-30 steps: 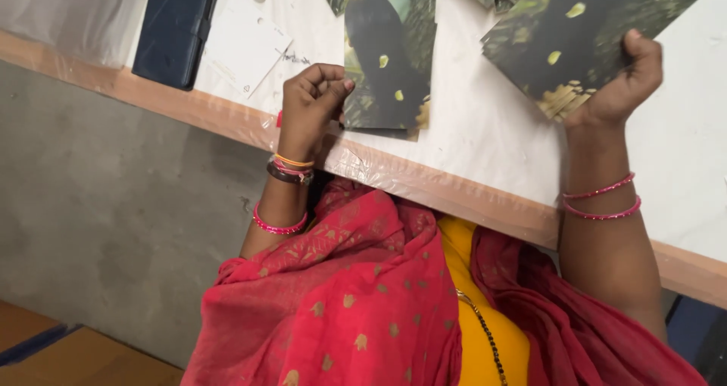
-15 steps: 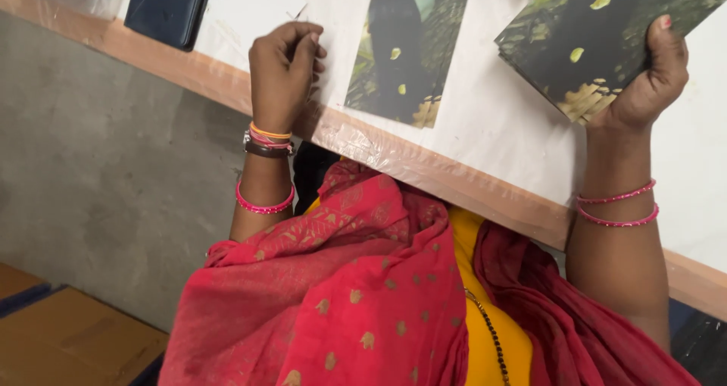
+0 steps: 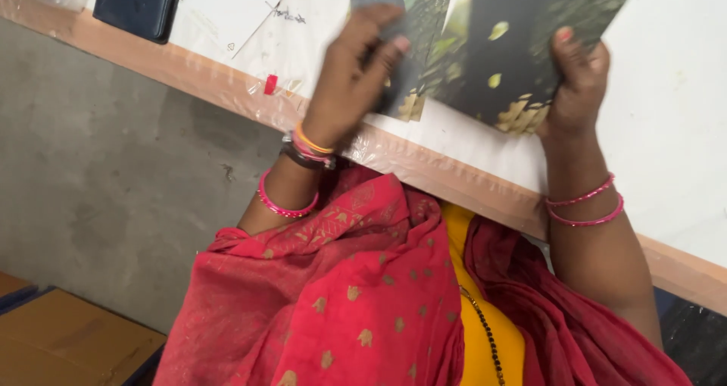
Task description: The recorder sorts a stack of postcards on a table, checking the back and front of each card.
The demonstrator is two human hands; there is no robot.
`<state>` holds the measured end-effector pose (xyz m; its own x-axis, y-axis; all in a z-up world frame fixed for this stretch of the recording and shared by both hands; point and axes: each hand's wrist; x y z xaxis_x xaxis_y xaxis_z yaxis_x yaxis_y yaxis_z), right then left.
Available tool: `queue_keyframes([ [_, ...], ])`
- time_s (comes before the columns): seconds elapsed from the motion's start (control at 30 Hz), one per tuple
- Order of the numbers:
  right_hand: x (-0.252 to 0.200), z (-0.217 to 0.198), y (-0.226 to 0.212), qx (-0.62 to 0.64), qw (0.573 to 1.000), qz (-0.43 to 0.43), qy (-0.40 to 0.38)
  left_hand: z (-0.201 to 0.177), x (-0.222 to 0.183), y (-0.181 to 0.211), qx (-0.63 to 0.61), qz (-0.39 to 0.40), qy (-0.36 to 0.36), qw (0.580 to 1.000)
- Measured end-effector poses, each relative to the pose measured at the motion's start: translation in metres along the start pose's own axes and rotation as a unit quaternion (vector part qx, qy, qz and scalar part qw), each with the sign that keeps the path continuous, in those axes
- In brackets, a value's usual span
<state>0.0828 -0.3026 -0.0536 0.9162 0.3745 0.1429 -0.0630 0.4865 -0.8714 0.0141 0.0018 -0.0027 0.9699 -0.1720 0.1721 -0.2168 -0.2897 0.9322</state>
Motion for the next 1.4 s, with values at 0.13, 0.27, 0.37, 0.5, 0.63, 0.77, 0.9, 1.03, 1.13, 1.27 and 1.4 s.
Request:
queue_keyframes([
  [0.13,0.007,-0.021,-0.016,0.006,0.997,-0.074,0.033,-0.036,-0.008,-0.019,0.029,-0.010,0.100,0.995],
  [0.27,0.011,-0.037,-0.031,0.074,0.985,-0.080,0.133,-0.049,-0.020,-0.037,0.119,-0.082,0.114,0.983],
  [0.37,0.011,-0.054,-0.030,0.084,0.982,-0.094,0.141,-0.046,-0.014,-0.031,0.199,-0.052,0.027,0.978],
  [0.5,0.013,-0.058,-0.027,0.084,0.978,-0.102,0.164,-0.036,0.035,-0.031,0.335,0.058,-0.085,0.936],
  [0.63,0.013,-0.049,-0.026,0.017,0.984,-0.119,0.134,-0.022,0.087,-0.039,0.407,0.091,-0.220,0.882],
  [0.77,0.014,-0.048,-0.032,0.020,0.982,-0.113,0.148,-0.010,0.102,-0.027,0.465,0.027,-0.305,0.831],
  [0.9,0.013,-0.042,-0.035,0.007,0.980,-0.104,0.170,-0.002,0.101,-0.027,0.491,0.018,-0.308,0.815],
  [1.03,0.009,-0.060,-0.023,0.010,0.983,-0.120,0.141,-0.005,0.109,-0.039,0.503,0.044,-0.271,0.819],
  [1.13,0.011,-0.050,-0.031,-0.001,0.982,-0.124,0.142,-0.020,0.119,-0.042,0.484,0.069,-0.255,0.834],
  [1.27,0.012,-0.045,-0.036,-0.009,0.980,-0.109,0.167,-0.058,0.120,-0.006,0.320,0.059,-0.265,0.908],
  [1.4,0.010,-0.054,-0.031,0.008,0.981,-0.118,0.152,-0.082,0.089,0.021,0.107,-0.019,-0.238,0.965],
])
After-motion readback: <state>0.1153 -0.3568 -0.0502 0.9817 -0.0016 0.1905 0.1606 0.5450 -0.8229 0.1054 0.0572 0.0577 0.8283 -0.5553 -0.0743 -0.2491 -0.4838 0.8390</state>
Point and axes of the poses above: each hand's wrist, its own x-axis towards the middle knuckle, its own z-axis out of the palm, y = z × x, and after that the axes turned 9 degrees about -y, right-handed
